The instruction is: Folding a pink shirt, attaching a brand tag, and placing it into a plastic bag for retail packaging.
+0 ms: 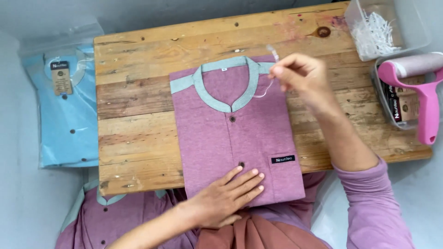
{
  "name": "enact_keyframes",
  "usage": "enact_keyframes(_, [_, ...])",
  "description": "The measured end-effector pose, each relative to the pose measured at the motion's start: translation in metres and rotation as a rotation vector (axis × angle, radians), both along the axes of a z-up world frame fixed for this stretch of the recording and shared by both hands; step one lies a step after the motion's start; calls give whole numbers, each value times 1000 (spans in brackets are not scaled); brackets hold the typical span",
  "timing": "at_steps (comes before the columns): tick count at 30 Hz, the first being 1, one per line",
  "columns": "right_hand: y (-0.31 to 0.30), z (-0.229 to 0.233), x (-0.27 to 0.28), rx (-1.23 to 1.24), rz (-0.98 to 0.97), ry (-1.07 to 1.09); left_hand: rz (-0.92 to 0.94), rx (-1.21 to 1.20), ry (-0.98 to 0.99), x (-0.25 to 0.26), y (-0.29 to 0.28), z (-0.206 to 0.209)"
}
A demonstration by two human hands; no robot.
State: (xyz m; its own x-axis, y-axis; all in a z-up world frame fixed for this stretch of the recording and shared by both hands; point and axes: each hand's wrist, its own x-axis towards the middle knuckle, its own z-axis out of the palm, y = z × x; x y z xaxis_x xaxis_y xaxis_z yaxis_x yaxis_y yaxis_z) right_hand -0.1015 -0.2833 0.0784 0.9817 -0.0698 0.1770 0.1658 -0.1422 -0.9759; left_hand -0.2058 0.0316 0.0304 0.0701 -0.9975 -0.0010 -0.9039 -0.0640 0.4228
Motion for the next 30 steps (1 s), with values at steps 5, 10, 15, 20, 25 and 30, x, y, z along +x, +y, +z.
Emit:
enact_keyframes(5, [44,-12,4,253,50,123,22,-493,424,75,-15,39])
enact_keyframes(10, [56,-22,4,176,-105,28,699,-709,303,147,-60,18])
enact_keyframes(15, [52,-35,4,177,-134,13,749,-755,291,158,-90,-4])
enact_keyframes(20, [54,-40,4,223,-144,30,753,-869,461,153,-86,-1])
enact_keyframes(25, [73,-59,-1,330,-60,154,770,-1091,663,151,-85,-6])
enact_keyframes(30, [69,-55,-2,384,-30,203,758,-1135,730,150,-84,-6])
